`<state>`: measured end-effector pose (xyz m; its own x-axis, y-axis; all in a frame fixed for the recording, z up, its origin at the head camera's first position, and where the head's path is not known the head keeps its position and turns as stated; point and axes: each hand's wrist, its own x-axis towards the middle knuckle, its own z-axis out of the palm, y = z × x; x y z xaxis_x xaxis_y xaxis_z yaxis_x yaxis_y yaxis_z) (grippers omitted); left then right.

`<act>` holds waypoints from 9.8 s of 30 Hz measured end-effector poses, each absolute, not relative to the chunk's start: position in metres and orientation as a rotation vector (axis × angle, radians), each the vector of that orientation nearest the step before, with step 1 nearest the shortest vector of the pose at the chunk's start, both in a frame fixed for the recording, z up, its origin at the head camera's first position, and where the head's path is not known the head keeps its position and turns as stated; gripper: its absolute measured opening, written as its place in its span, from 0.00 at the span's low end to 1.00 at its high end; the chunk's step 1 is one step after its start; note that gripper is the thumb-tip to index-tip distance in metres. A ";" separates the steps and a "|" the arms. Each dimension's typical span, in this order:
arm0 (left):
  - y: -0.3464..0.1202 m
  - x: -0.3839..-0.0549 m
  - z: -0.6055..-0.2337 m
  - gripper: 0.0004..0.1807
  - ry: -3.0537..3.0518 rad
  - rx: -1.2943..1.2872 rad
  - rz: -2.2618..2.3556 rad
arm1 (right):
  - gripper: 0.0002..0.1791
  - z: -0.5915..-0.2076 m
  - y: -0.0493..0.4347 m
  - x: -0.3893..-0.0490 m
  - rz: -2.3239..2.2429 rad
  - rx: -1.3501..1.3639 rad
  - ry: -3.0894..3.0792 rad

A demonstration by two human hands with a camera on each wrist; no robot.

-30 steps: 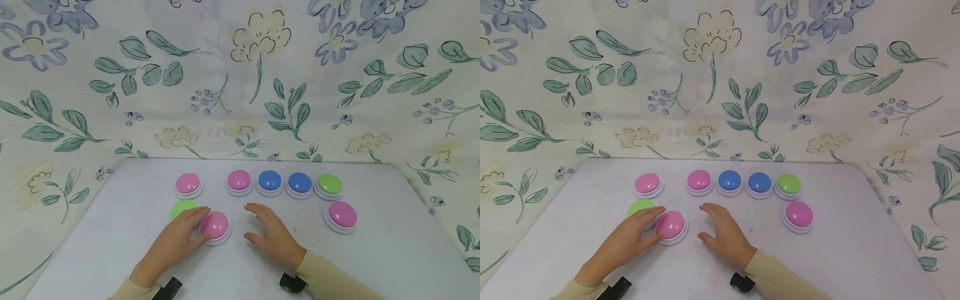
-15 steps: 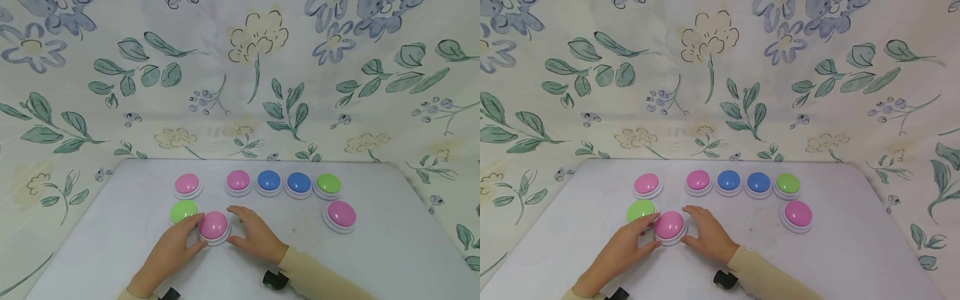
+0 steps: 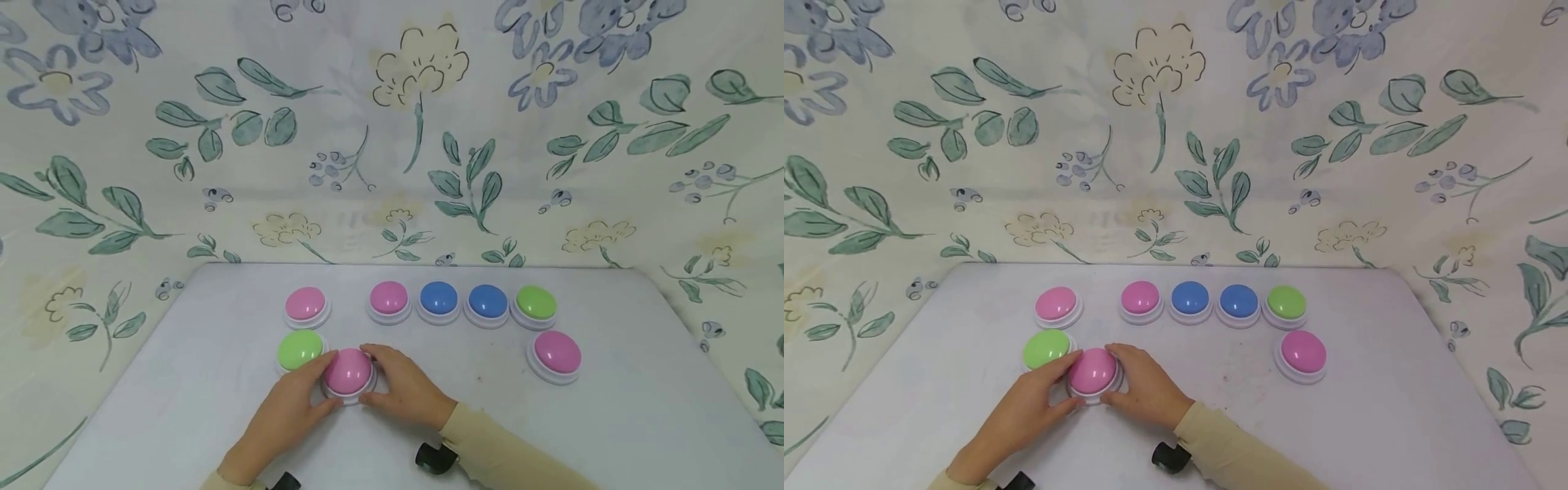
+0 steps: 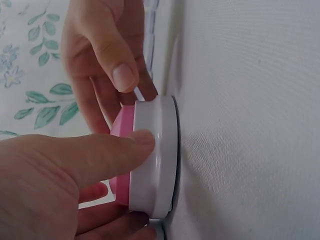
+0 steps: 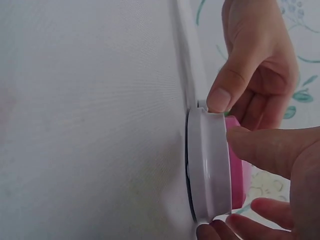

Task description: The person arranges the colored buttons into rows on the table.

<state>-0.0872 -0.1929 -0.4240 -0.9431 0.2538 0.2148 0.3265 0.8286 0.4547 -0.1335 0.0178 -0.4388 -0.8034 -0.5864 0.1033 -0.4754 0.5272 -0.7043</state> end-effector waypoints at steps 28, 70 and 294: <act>-0.193 -0.087 -0.434 0.36 -2.769 -0.420 -0.769 | 0.38 -0.448 0.006 -0.133 -1.144 -0.863 2.693; -0.127 -0.113 -0.422 0.40 -2.695 -0.642 -0.825 | 0.42 -0.428 0.085 -0.133 -1.292 -0.730 2.747; -0.297 -0.143 -0.428 0.43 -3.014 -0.306 -1.200 | 0.37 -0.457 -0.078 -0.153 -1.370 -0.735 2.645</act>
<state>-0.1435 -0.2971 -0.4284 -0.9756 0.2160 -0.0391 0.1300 0.7121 0.6900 -0.1527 -0.0778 -0.4574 -0.8825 -0.4456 0.1503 -0.3798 0.4868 -0.7866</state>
